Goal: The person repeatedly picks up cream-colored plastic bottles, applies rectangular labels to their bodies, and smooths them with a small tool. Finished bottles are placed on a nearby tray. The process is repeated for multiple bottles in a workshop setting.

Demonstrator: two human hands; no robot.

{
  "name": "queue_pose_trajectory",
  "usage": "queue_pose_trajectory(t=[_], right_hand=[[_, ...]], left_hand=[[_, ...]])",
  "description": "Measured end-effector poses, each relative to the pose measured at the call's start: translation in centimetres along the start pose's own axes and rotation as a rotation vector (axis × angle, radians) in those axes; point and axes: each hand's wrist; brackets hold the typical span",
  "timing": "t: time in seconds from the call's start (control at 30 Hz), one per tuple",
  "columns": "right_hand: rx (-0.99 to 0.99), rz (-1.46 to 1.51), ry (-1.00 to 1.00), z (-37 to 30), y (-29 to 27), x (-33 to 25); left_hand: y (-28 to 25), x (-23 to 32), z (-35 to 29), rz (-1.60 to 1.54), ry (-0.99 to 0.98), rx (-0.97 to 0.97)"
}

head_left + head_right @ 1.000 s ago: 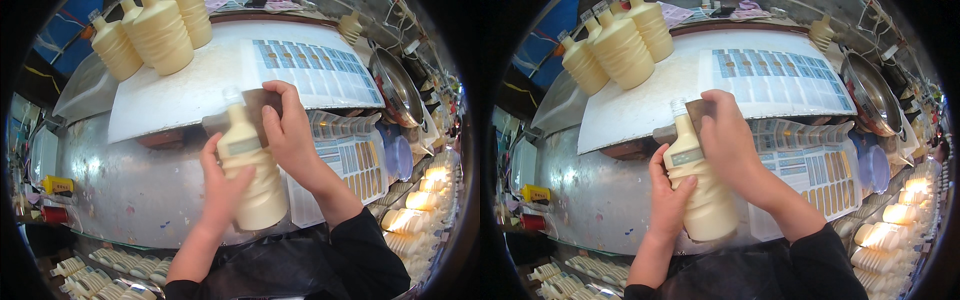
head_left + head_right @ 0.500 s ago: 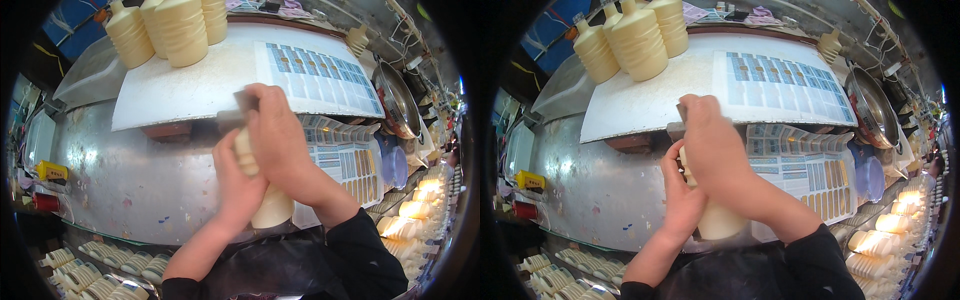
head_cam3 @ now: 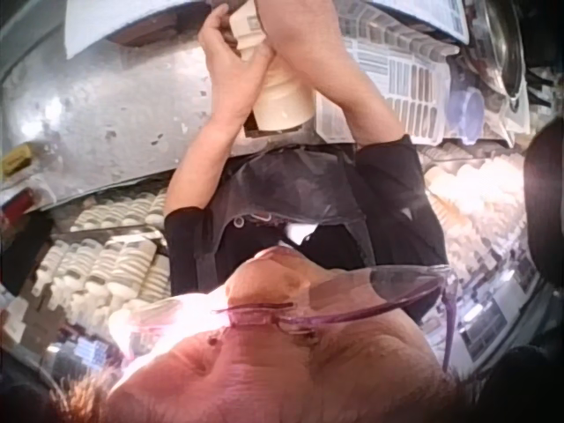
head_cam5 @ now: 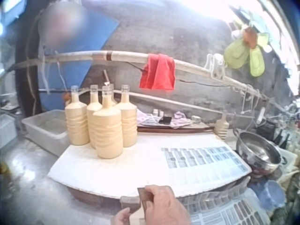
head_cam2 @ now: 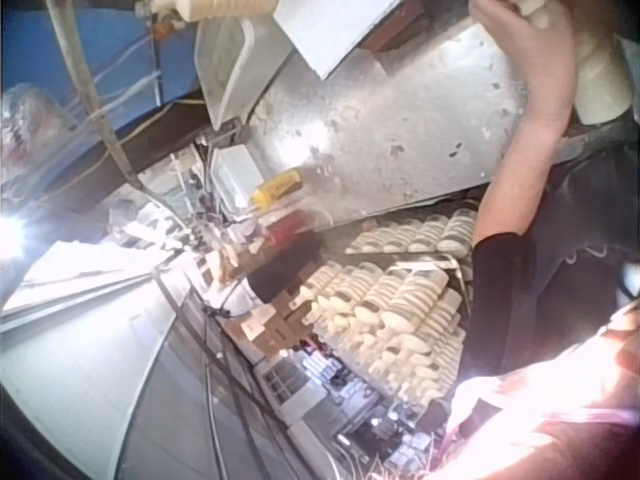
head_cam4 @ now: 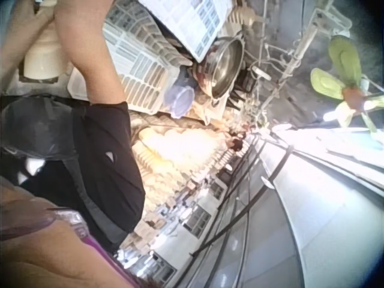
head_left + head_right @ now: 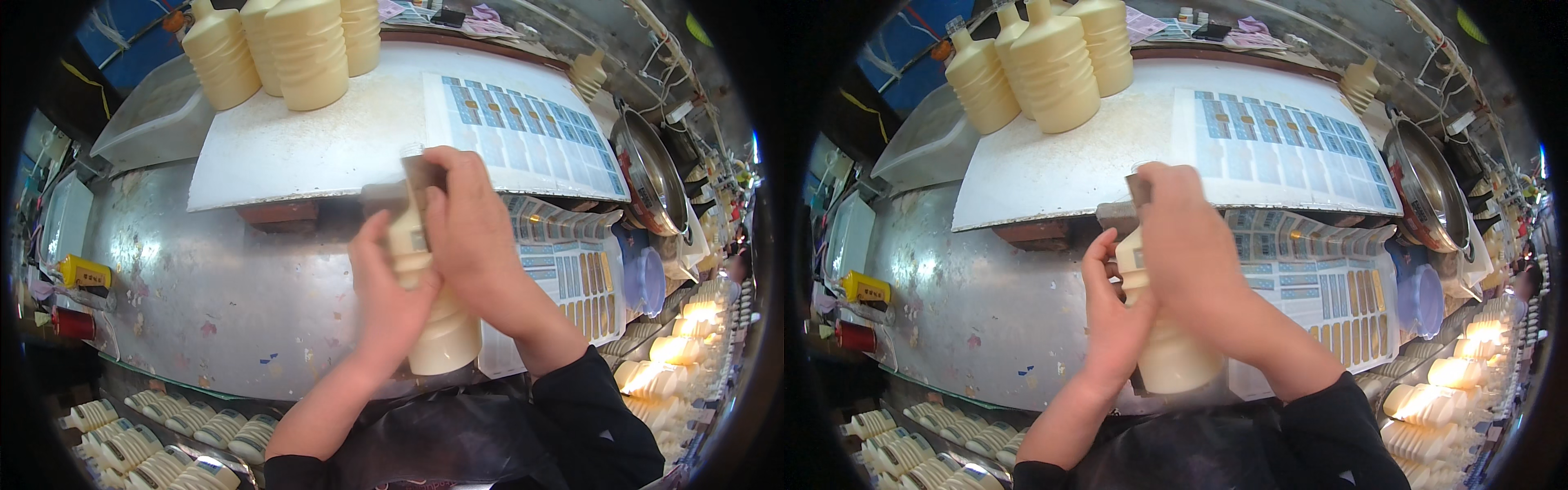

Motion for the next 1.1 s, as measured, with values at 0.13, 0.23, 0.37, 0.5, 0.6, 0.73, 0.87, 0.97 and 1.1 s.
queue_pose_trajectory(t=[0.13, 0.23, 0.37, 0.5, 0.6, 0.73, 0.87, 0.97, 1.1], right_hand=[[0.096, 0.078, 0.030, -0.6, 0.0, 2.7], [0.145, 0.158, 0.052, -1.3, 0.8, 4.9], [0.162, 0.284, 0.073, -1.9, 1.6, 7.0], [0.187, 0.298, 0.078, -1.9, 2.4, 8.3], [0.188, 0.275, 0.054, -1.8, 2.3, 8.7], [0.174, 0.418, 0.096, -1.7, 0.6, 7.7], [0.159, 0.545, 0.111, -1.8, 1.4, 7.2], [0.227, 0.382, 0.133, -2.4, 2.8, 7.9], [0.237, 0.235, 0.043, -1.8, 2.0, 8.2]], left_hand=[[0.0, -0.6, 1.3, -0.017, -0.025, 0.027], [0.1, 0.1, 1.7, -0.082, -0.162, 0.023], [-0.6, -0.4, 1.6, -0.221, -0.141, -0.022], [-0.9, -0.9, 1.6, -0.291, -0.141, -0.036], [-1.0, -1.4, 1.4, -0.258, -0.087, 0.014], [-1.7, -1.2, 0.1, 0.162, 0.132, 0.053], [-1.2, 0.7, -2.7, 0.832, 0.389, -0.094], [-1.3, -0.8, -3.1, 0.611, 0.273, -0.102], [-1.2, -0.7, -3.2, 0.564, 0.252, -0.084]])
Point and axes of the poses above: each hand's wrist, its own z-axis towards the middle knuckle, its own y-axis out of the palm, x = y × z, and after that the axes turned 9 degrees about -z, right-handed
